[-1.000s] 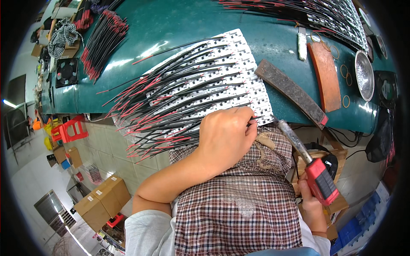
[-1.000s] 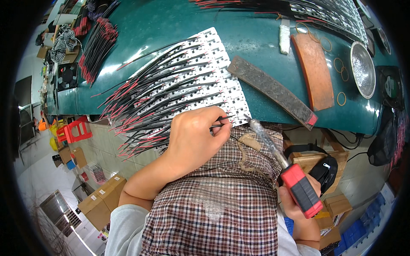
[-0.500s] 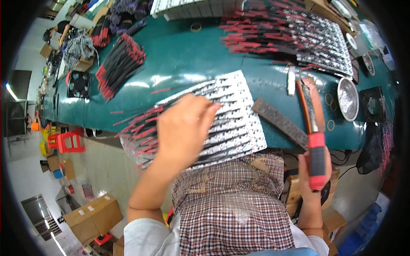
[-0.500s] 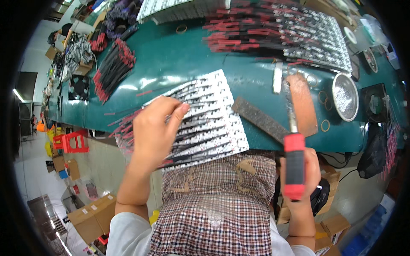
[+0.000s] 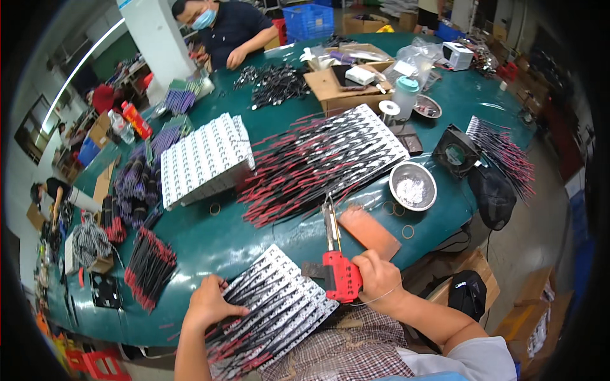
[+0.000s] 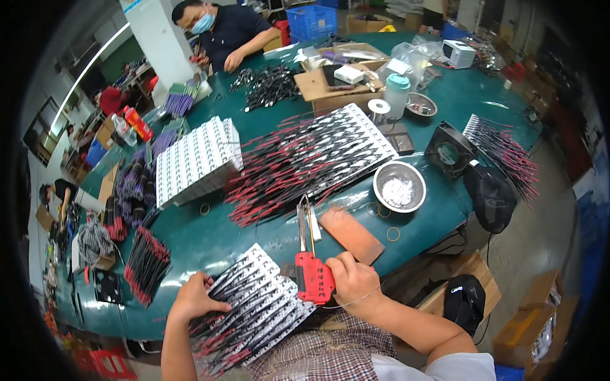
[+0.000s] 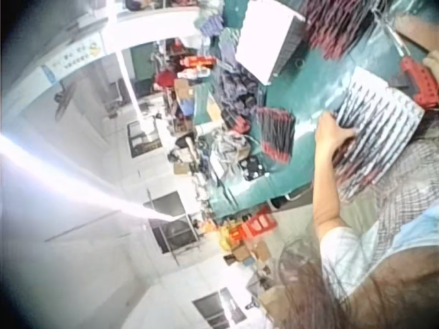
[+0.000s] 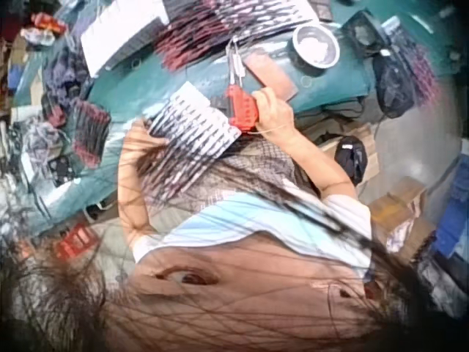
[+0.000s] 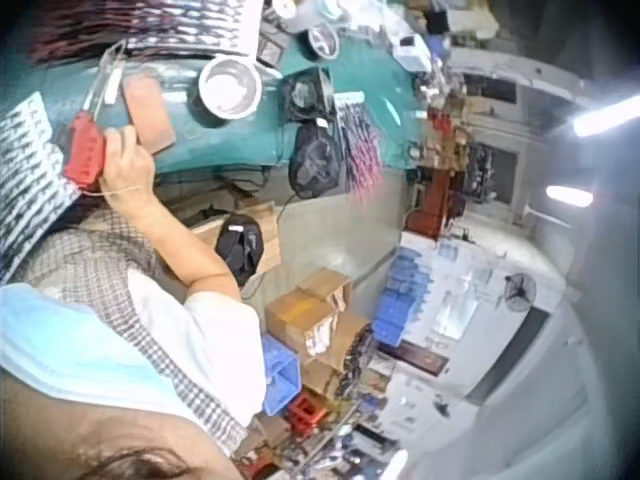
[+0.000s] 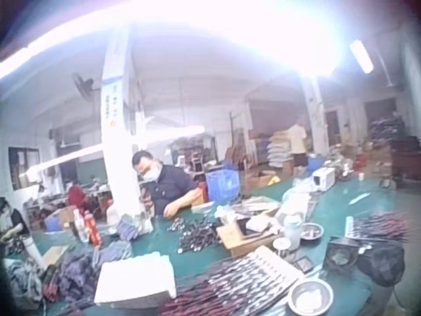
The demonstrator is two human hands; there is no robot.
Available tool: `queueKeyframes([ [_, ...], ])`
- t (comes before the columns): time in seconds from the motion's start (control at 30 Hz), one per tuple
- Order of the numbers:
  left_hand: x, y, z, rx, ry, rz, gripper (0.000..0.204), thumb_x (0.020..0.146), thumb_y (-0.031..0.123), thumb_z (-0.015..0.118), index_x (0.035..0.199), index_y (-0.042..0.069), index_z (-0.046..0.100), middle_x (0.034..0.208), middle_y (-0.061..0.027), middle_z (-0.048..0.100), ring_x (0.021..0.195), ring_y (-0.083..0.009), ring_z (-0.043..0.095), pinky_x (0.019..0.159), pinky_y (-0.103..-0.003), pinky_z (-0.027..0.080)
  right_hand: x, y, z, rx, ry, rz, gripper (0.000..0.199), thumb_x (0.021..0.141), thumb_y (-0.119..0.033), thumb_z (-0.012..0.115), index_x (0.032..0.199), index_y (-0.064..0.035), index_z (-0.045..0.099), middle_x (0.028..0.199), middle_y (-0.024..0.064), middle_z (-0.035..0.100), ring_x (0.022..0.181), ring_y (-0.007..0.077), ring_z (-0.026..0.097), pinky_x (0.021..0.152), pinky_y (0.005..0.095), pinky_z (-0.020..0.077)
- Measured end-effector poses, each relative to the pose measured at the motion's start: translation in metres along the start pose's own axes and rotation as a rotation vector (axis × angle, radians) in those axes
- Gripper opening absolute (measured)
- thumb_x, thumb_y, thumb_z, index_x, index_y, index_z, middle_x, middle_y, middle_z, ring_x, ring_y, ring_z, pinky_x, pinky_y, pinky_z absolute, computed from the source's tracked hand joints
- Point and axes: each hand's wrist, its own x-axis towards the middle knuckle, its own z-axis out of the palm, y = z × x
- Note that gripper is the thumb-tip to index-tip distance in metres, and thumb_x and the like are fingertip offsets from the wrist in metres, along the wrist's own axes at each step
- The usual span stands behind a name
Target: The person solders black and red wires onto a large panel of small circuit boards with a soldering iron at an industrial workstation.
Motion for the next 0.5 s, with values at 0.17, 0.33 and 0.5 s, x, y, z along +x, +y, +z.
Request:
queueKeyframes([
  [0.17, -0.011, 0.006, -0.007, -0.001, 0.053, 0.015, 0.088, 0.044, 0.050, 0.099, 0.103, -0.002, 0.060, 0.102, -0.0177, 0.064, 0.095, -0.0345, 0.065, 0.085, -0.040, 0.052, 0.002, 0.001, -0.002, -0.013, 0.055, 0.065, 0.061, 0.058, -0.001, 0.077, 0.115, -0.0052, 0.056, 0.099, 0.0107, 0.058, 0.075, 0.0291, 0.066, 0.065, 0.0389, 0.0539],
  [0.33, -0.031, 0.014, -0.016, 0.058, 0.107, 0.010, 0.085, 0.048, 0.051, 0.098, 0.103, 0.000, 0.057, 0.085, -0.0161, 0.069, 0.081, -0.0363, 0.067, 0.077, -0.040, 0.051, 0.000, 0.009, -0.004, 0.060, 0.102, 0.133, 0.057, 0.062, -0.005, 0.081, 0.113, -0.0066, 0.056, 0.098, 0.0117, 0.059, 0.075, 0.0325, 0.065, 0.065, 0.0403, 0.0537],
  [0.5, -0.032, 0.027, -0.040, -0.033, 0.213, 0.164, 0.060, 0.058, 0.044, 0.095, 0.085, 0.001, 0.063, 0.069, -0.0152, 0.066, 0.063, -0.0307, 0.065, 0.061, -0.038, 0.049, 0.005, 0.022, -0.021, 0.188, 0.350, 0.199, 0.045, 0.073, -0.008, 0.083, 0.107, -0.0052, 0.053, 0.095, 0.0127, 0.061, 0.081, 0.0324, 0.066, 0.068, 0.0403, 0.0534],
])
